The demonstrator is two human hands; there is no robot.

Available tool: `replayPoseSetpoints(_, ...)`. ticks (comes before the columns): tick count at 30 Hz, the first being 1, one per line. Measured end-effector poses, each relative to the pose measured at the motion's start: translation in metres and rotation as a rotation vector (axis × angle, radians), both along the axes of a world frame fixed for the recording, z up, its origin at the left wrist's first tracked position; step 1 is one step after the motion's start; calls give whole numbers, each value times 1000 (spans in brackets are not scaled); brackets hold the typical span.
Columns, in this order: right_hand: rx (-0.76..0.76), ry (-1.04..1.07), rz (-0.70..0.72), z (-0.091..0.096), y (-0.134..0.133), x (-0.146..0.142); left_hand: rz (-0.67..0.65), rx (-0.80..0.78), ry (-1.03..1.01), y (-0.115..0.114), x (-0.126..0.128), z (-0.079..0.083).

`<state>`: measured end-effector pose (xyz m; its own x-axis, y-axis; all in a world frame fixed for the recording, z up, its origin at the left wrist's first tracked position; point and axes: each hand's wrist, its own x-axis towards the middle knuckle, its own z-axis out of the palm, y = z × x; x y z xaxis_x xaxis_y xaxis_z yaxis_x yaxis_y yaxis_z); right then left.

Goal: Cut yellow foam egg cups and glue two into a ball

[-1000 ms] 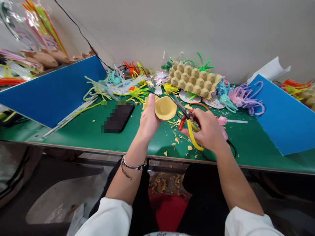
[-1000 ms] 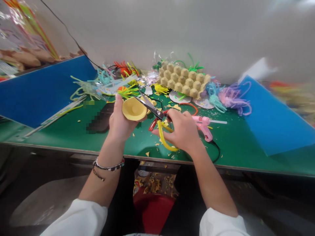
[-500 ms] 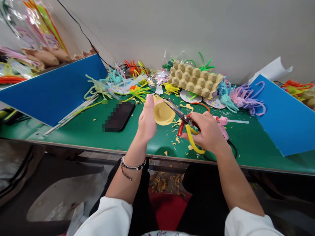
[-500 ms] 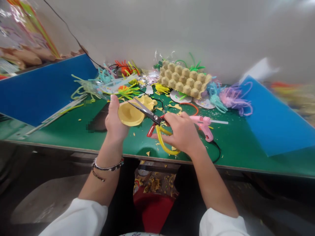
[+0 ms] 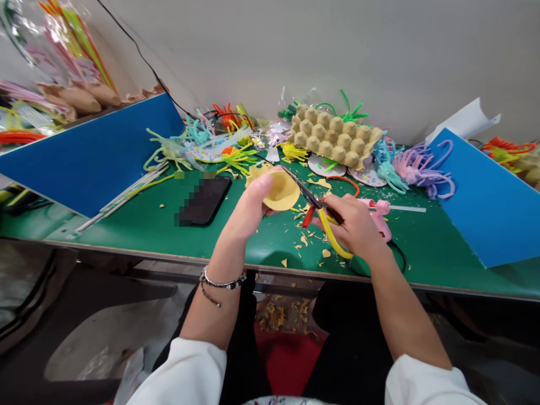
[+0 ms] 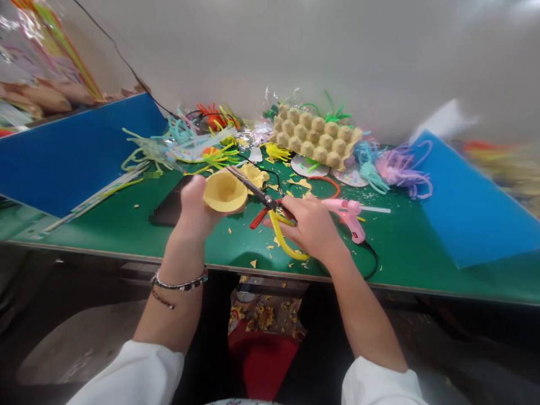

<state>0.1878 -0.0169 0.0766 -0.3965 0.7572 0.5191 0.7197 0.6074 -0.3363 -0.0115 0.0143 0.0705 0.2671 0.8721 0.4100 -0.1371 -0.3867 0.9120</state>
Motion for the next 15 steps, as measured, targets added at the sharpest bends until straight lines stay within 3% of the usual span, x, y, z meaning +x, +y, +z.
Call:
replayPoseSetpoints(8,2,94,-115,-1,-1,-4,-151,167,-118,0,3,7)
replayPoseSetpoints(15,-7,4,-138,8,-6,-3,-101,266,107,-7,-2,8)
